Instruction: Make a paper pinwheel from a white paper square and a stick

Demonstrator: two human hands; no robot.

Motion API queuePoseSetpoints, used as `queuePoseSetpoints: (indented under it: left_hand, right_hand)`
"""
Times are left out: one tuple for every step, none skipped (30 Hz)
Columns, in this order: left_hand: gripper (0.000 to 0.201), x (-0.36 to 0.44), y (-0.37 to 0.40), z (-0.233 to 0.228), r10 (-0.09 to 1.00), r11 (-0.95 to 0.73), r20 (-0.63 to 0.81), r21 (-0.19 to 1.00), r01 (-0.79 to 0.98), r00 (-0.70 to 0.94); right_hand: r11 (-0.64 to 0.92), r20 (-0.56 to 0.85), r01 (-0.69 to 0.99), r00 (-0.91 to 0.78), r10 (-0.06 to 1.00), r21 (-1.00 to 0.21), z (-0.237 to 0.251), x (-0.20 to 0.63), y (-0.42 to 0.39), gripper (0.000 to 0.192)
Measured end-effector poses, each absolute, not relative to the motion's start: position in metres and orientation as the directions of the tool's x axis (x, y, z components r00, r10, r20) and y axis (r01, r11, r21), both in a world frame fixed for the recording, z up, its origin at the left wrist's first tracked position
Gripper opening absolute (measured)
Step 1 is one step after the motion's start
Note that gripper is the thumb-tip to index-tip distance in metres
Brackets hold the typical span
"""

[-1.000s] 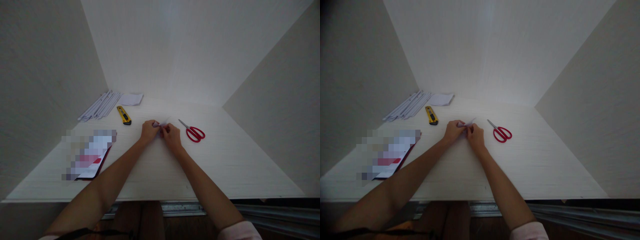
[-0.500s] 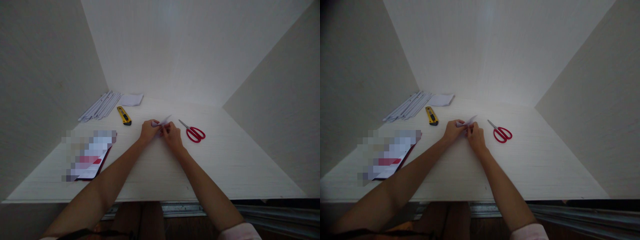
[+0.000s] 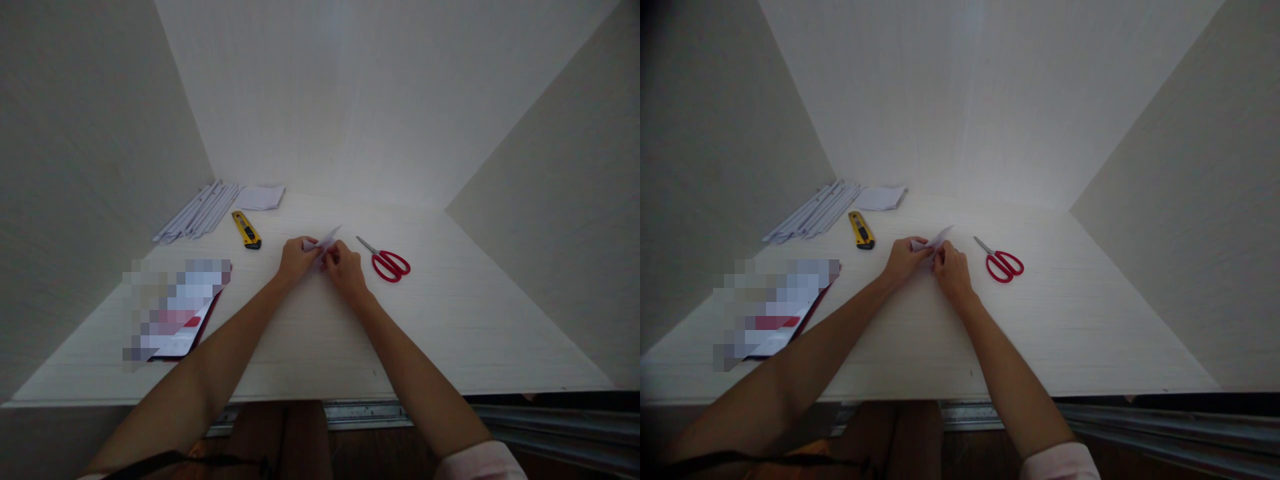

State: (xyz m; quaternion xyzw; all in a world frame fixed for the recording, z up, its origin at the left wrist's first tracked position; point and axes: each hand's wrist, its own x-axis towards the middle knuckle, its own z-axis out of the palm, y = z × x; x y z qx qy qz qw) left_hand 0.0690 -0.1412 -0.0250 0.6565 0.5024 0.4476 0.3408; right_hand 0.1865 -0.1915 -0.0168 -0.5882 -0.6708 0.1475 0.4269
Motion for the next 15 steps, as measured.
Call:
queuePoseSetpoints:
  left_hand:
    - [0.025, 0.0693, -0.1413, -0.0251, 0.966, -0.259, 0.242, 0.898, 0.356, 0.092]
    - [0.024, 0.0697, -0.1415, -0.0249, 0.967, -0.254, 0.240, 0.898, 0.359, 0.084]
    - [0.024, 0.0702, -0.1420, -0.0245, 0.968, -0.252, 0.241, 0.896, 0.366, 0.075]
    - [0.024, 0.0707, -0.1426, -0.0239, 0.967, -0.252, 0.245, 0.893, 0.373, 0.066]
    - [0.023, 0.0711, -0.1435, -0.0231, 0.966, -0.256, 0.252, 0.889, 0.380, 0.060]
    - [0.023, 0.0714, -0.1444, -0.0221, 0.963, -0.263, 0.262, 0.884, 0.387, 0.057]
    - [0.022, 0.0716, -0.1454, -0.0211, 0.960, -0.273, 0.273, 0.877, 0.396, 0.057]
    - [0.021, 0.0717, -0.1464, -0.0201, 0.957, -0.284, 0.285, 0.868, 0.407, 0.060]
    - [0.021, 0.0717, -0.1472, -0.0193, 0.953, -0.295, 0.296, 0.858, 0.421, 0.065]
    - [0.019, 0.0716, -0.1478, -0.0186, 0.949, -0.307, 0.308, 0.846, 0.435, 0.071]
    - [0.018, 0.0715, -0.1482, -0.0183, 0.944, -0.320, 0.320, 0.835, 0.447, 0.078]
    - [0.017, 0.0714, -0.1482, -0.0183, 0.940, -0.332, 0.331, 0.828, 0.452, 0.085]
    - [0.015, 0.0713, -0.1481, -0.0185, 0.936, -0.343, 0.339, 0.826, 0.447, 0.092]
    - [0.014, 0.0712, -0.1478, -0.0190, 0.934, -0.351, 0.343, 0.831, 0.433, 0.098]
    - [0.013, 0.0712, -0.1473, -0.0196, 0.933, -0.356, 0.344, 0.839, 0.411, 0.104]
  right_hand:
    - [0.266, 0.403, 0.670, 0.055, 0.914, -0.693, -0.0163, 0.1863, -0.1916, 0.007]
    - [0.265, 0.405, 0.677, 0.053, 0.913, -0.687, -0.0158, 0.1860, -0.1918, 0.007]
    - [0.265, 0.405, 0.682, 0.050, 0.913, -0.681, -0.0152, 0.1858, -0.1920, 0.007]
    - [0.264, 0.404, 0.687, 0.048, 0.913, -0.677, -0.0145, 0.1855, -0.1922, 0.007]
    - [0.262, 0.402, 0.690, 0.046, 0.914, -0.674, -0.0137, 0.1852, -0.1925, 0.007]
    - [0.260, 0.400, 0.693, 0.045, 0.915, -0.673, -0.0130, 0.1849, -0.1928, 0.007]
    - [0.258, 0.400, 0.694, 0.047, 0.915, -0.672, -0.0122, 0.1846, -0.1931, 0.008]
    - [0.256, 0.402, 0.696, 0.050, 0.914, -0.671, -0.0116, 0.1842, -0.1933, 0.008]
    - [0.256, 0.404, 0.697, 0.053, 0.913, -0.670, -0.0111, 0.1838, -0.1933, 0.008]
    - [0.253, 0.407, 0.699, 0.059, 0.911, -0.668, -0.0108, 0.1835, -0.1933, 0.008]
    - [0.252, 0.411, 0.702, 0.064, 0.909, -0.666, -0.0106, 0.1832, -0.1932, 0.008]
    - [0.250, 0.414, 0.704, 0.069, 0.908, -0.665, -0.0105, 0.1830, -0.1931, 0.008]
    - [0.248, 0.415, 0.704, 0.073, 0.907, -0.666, -0.0106, 0.1829, -0.1929, 0.008]
    - [0.247, 0.414, 0.702, 0.075, 0.907, -0.668, -0.0108, 0.1829, -0.1928, 0.008]
    - [0.246, 0.412, 0.699, 0.076, 0.908, -0.671, -0.0110, 0.1830, -0.1926, 0.008]
